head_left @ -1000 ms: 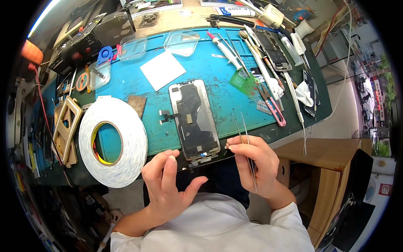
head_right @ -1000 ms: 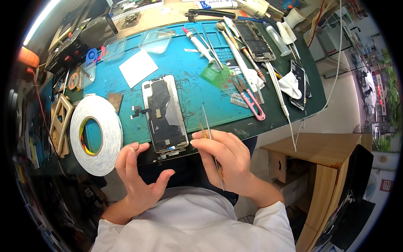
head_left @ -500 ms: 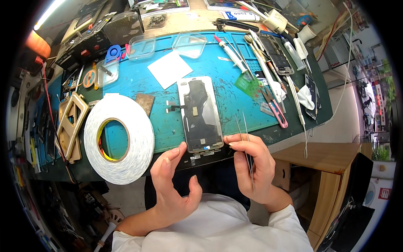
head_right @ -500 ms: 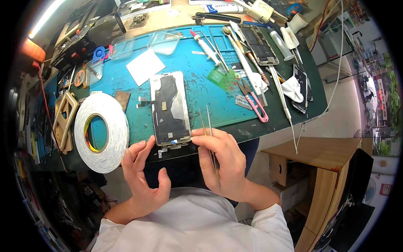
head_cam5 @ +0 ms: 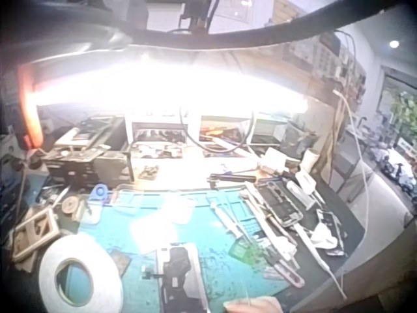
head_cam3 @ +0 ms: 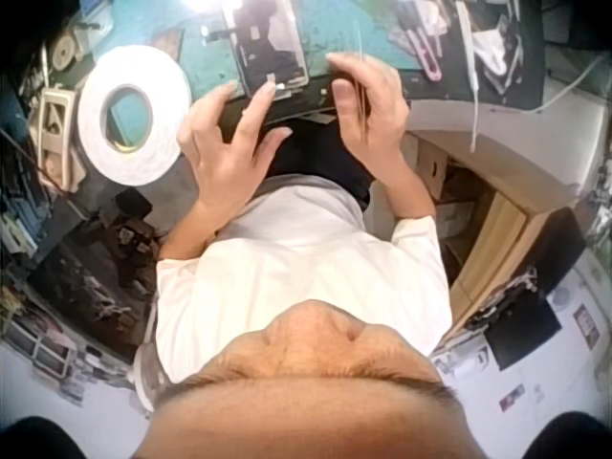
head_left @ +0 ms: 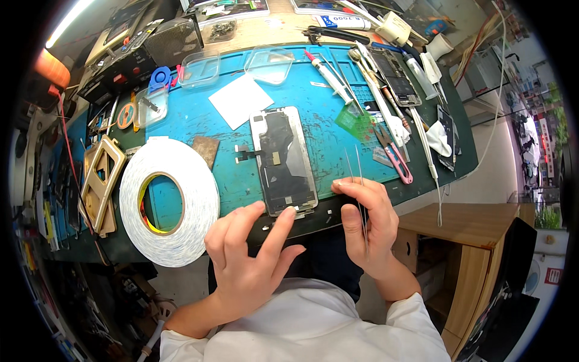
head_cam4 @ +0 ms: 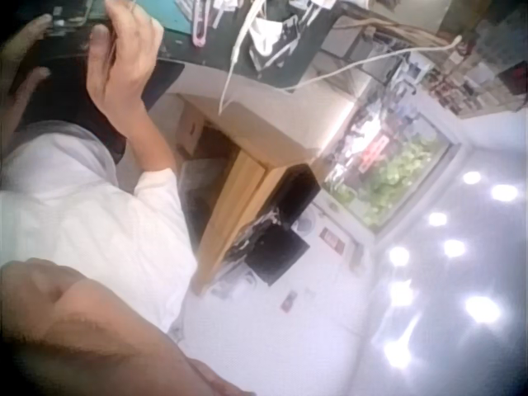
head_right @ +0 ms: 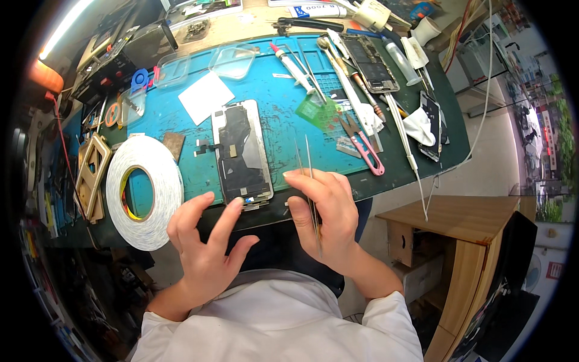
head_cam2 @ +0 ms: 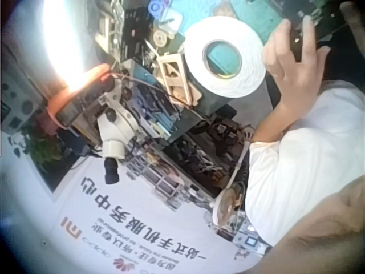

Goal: The person uses a precision tool to scrape residue from the edge of a disassembled smartphone. They then wipe the device with a cloth and apply adhesive tape to the frame, using tweezers to position small pieces. The person moves between two workstations during the process.

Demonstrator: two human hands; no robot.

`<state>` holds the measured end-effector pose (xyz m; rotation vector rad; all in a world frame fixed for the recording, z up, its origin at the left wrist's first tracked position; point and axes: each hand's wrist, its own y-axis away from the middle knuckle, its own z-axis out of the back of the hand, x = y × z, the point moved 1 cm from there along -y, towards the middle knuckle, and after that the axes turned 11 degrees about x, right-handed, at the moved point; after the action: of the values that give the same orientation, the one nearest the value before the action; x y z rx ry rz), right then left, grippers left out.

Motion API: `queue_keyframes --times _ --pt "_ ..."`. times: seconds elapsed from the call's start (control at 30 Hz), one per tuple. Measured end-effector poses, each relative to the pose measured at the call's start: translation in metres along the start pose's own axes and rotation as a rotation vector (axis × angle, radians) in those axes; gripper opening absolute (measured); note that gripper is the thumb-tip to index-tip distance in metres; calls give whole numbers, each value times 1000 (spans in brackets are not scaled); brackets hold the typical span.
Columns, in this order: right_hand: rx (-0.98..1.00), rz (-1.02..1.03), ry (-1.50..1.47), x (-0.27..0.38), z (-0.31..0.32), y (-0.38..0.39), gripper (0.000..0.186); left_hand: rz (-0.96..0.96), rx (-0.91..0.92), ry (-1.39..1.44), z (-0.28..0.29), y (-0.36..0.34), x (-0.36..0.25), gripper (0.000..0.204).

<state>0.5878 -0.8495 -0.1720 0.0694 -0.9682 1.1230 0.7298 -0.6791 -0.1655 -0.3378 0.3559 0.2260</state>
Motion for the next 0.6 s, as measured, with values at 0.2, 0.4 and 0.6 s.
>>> queue_keyframes --times 0.2,0.4,0.6 --pt "-25 12 -12 -2 0 -1 23 -19 95 -138 -1 -6 -1 53" --pt "-14 34 30 -2 1 -2 23 -13 108 -129 0 -9 -2 52" --pt "-17 16 8 -2 2 -1 22 -5 110 -136 -1 -10 -3 52"
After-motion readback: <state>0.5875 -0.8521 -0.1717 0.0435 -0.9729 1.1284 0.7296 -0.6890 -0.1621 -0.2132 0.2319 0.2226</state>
